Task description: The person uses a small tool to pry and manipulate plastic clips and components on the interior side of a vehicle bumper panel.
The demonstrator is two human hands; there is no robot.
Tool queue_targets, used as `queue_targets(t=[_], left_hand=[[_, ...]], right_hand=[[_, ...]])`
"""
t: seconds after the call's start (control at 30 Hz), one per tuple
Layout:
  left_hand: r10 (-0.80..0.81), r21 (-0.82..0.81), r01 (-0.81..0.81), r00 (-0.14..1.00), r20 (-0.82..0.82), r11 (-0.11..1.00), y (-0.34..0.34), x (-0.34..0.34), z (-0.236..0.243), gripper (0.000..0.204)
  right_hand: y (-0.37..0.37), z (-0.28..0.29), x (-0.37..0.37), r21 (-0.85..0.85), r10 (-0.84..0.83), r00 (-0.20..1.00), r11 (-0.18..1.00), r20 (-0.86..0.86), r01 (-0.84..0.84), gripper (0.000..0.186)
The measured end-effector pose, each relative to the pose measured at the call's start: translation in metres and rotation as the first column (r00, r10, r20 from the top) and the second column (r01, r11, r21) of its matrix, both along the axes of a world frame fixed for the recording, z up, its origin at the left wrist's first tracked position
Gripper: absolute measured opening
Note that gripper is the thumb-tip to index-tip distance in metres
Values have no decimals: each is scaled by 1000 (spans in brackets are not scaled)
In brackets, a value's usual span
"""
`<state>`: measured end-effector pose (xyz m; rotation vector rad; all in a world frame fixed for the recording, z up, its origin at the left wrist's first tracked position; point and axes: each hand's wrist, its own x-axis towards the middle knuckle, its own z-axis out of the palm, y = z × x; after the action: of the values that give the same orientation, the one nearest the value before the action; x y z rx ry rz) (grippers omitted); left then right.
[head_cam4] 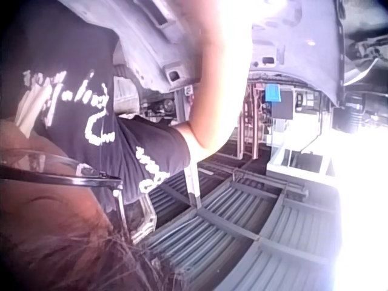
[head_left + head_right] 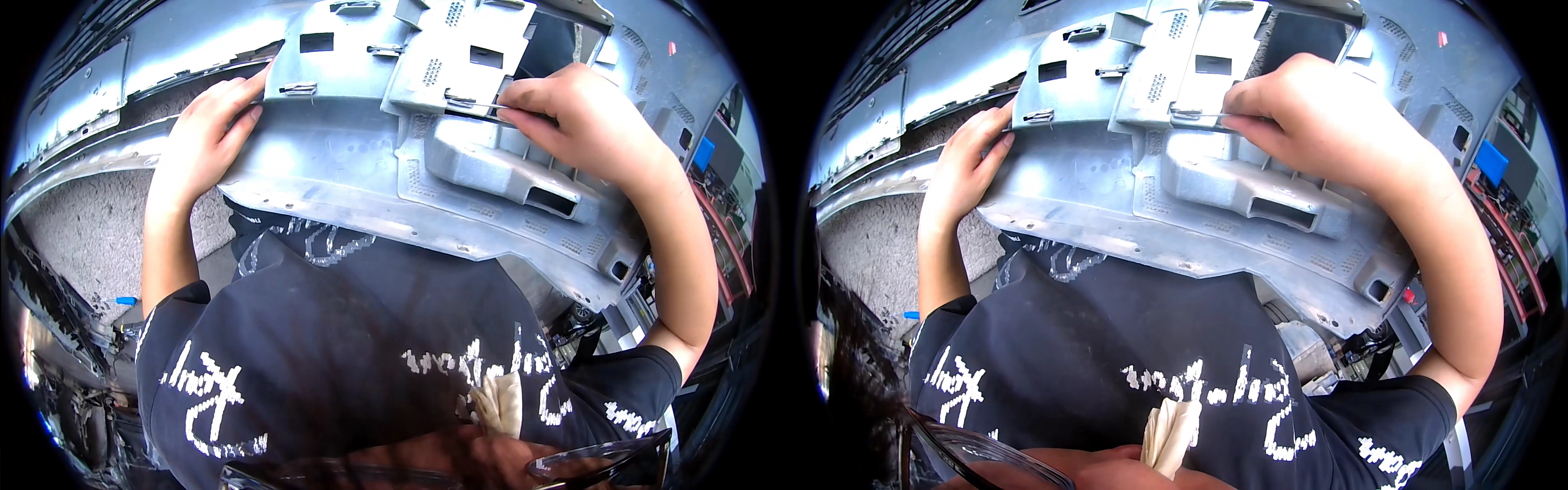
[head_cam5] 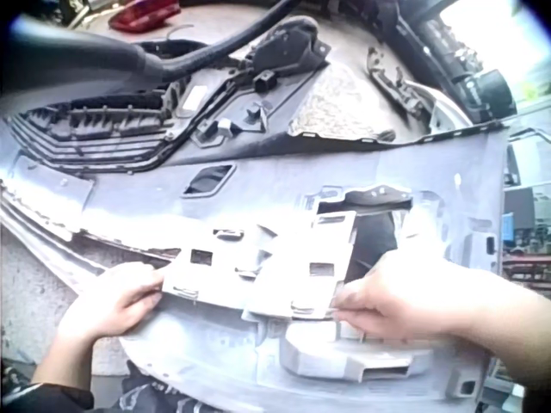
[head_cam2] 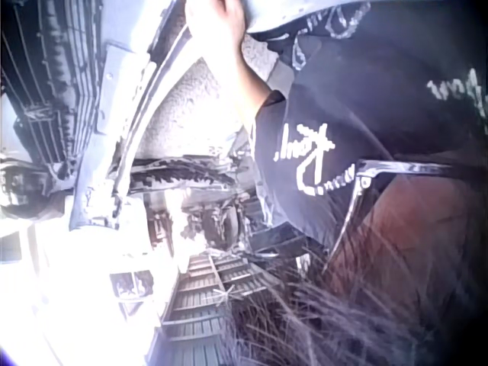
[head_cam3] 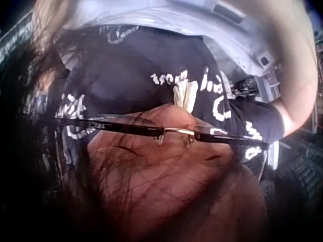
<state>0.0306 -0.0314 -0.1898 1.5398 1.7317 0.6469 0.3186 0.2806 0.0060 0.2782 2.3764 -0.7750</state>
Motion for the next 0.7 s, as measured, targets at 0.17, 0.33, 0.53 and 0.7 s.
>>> queue_targets(t=[0.17,0.33,0.53,0.7], left_hand=[[-23,-46,24,1000,16,999,2,-1,4,57],[-15,94,21,998,-63,995,1,2,0,57],[-31,38,32,999,-24,999,0,0,0,58],[-37,56,38,999,-26,998,1,0,1,59]], right_hand=[[6,1,-3,123,86,996,989,13,-87,20],[14,-5,-4,141,139,989,981,-52,-131,27],[25,-11,-6,122,199,977,974,-72,-189,28],[30,-13,-2,134,194,976,974,-96,-181,29]])
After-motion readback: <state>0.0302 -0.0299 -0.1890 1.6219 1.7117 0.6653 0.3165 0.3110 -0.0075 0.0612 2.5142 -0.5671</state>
